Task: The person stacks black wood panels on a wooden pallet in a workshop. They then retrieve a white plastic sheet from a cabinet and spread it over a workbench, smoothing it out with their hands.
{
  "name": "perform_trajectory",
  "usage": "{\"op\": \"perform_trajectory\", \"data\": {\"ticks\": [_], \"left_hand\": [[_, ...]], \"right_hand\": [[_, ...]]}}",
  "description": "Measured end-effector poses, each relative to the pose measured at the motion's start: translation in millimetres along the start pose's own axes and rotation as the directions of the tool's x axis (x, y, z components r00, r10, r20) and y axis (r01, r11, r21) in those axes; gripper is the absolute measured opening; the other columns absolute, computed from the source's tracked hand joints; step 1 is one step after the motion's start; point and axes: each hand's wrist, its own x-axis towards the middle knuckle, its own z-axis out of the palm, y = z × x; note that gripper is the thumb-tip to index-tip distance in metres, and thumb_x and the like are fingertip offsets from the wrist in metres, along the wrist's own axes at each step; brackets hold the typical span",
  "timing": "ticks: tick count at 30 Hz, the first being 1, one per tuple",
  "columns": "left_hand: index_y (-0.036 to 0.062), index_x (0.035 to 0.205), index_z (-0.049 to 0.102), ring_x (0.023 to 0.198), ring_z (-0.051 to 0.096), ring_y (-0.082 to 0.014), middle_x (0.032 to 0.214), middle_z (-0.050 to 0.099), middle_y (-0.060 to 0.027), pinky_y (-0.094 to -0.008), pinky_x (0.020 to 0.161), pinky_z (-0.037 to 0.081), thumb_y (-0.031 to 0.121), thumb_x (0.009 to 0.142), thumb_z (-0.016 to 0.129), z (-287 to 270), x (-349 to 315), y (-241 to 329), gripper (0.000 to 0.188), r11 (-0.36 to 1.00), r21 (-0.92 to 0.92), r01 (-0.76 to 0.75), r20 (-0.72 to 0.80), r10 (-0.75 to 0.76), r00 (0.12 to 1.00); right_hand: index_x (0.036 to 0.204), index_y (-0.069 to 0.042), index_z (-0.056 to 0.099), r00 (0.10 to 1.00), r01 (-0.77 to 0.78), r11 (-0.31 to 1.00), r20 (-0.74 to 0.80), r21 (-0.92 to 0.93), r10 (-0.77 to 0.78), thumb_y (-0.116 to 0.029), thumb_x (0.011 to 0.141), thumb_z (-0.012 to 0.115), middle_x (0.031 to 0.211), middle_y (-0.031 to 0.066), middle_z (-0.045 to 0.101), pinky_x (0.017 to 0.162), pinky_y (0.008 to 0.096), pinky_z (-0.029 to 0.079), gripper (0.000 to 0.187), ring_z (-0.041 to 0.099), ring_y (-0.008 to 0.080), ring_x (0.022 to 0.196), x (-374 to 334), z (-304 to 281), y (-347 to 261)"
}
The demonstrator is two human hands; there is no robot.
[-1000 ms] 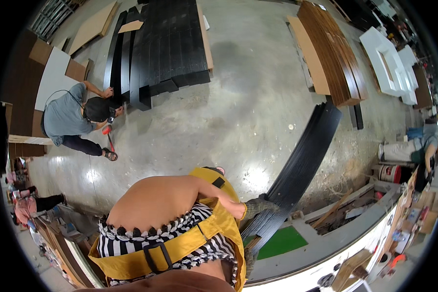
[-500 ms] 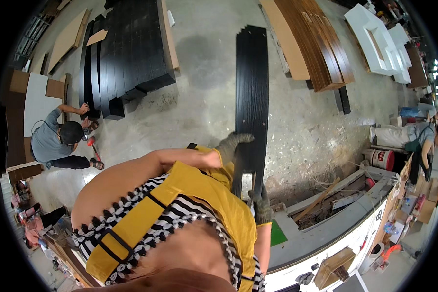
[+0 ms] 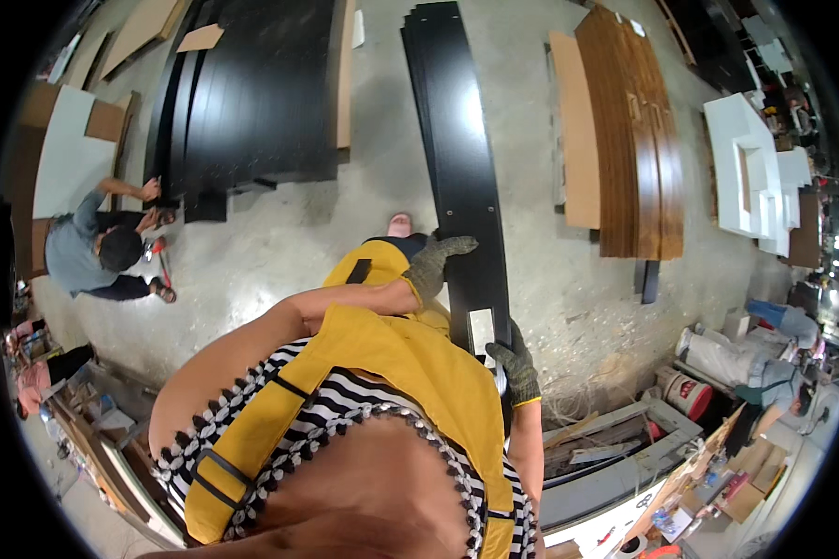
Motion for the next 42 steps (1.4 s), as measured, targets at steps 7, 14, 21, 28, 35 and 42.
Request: {"op": "perform_trajectory", "data": {"ticks": [7, 14, 21, 28, 35, 42], "left_hand": [[-0.0013, 0.104, 0.060, 0.079, 0.067, -0.0244, 0.091, 0.068, -0.0128, -0.0356, 0.074, 0.057, 0.004, 0.069, 0.077, 40.8, 124.3, 105.2, 0.040, 0.984, -0.150, -0.094, -0.026, 0.091, 0.995], [0.0014, 0.104, 0.062, 0.080, 0.066, -0.0239, 0.092, 0.067, -0.0100, -0.0346, 0.076, 0.056, 0.010, 0.072, 0.074, 93.5, 263.2, 181.3, 0.036, 0.987, -0.104, -0.118, -0.092, 0.109, 0.990], [0.0001, 0.093, 0.067, 0.072, 0.064, -0.0201, 0.085, 0.067, -0.0084, -0.0326, 0.067, 0.055, 0.005, 0.070, 0.076, 185.1, 390.6, 288.3, 0.025, 0.966, -0.103, -0.237, -0.253, 0.205, 0.945], [-0.0006, 0.104, 0.064, 0.082, 0.065, -0.0231, 0.095, 0.067, -0.0107, -0.0345, 0.073, 0.055, 0.003, 0.074, 0.073, 172.7, 552.1, 349.4, 0.031, 0.921, -0.351, -0.167, -0.079, 0.149, 0.986], [0.0001, 0.095, 0.067, 0.090, 0.064, -0.0210, 0.094, 0.068, -0.0108, -0.0333, 0.078, 0.053, 0.008, 0.077, 0.071, 197.5, 672.7, 463.2, 0.020, 0.921, -0.321, -0.222, -0.195, 0.165, 0.967], [0.0006, 0.102, 0.060, 0.079, 0.065, -0.0270, 0.090, 0.066, -0.0125, -0.0394, 0.072, 0.056, 0.010, 0.071, 0.076, 220.3, 796.2, 601.0, 0.035, 0.870, -0.262, -0.418, -0.387, 0.302, 0.871]], "right_hand": [[0.142, -0.006, 0.037, 0.998, 0.027, 0.990, 0.065, -0.142, -0.018, -0.007, 0.077, 0.070, 0.119, 0.0031, 0.055, 0.088, 0.0269, 0.044, 0.073, 0.052, 0.0140, 0.104, 134.2, -0.4, -136.2], [0.144, -0.009, 0.036, 0.992, -0.025, 0.975, 0.119, -0.221, 0.052, -0.013, 0.076, 0.070, 0.123, 0.0055, 0.054, 0.089, 0.0286, 0.045, 0.076, 0.053, 0.0164, 0.103, 268.8, -13.4, -274.2], [0.141, -0.004, 0.037, 0.949, 0.011, 0.971, 0.308, -0.237, 0.064, -0.017, 0.076, 0.073, 0.125, 0.0073, 0.054, 0.094, 0.0301, 0.043, 0.075, 0.052, 0.0179, 0.109, 438.2, -49.6, -412.2], [0.142, -0.004, 0.036, 0.902, 0.060, 0.940, 0.421, -0.337, 0.094, -0.011, 0.076, 0.071, 0.133, 0.0091, 0.050, 0.104, 0.0305, 0.033, 0.075, 0.044, 0.0203, 0.123, 560.7, -21.3, -563.4], [0.141, -0.001, 0.037, 0.876, 0.126, 0.903, 0.473, -0.411, 0.093, -0.013, 0.077, 0.070, 0.131, 0.0104, 0.052, 0.101, 0.0298, 0.037, 0.073, 0.049, 0.0204, 0.119, 701.5, 40.8, -715.9], [0.143, -0.003, 0.034, 0.864, 0.117, 0.855, 0.475, -0.506, 0.163, -0.020, 0.074, 0.076, 0.131, 0.0107, 0.053, 0.099, 0.0295, 0.039, 0.082, 0.049, 0.0184, 0.117, 832.3, 89.3, -854.1]]}}
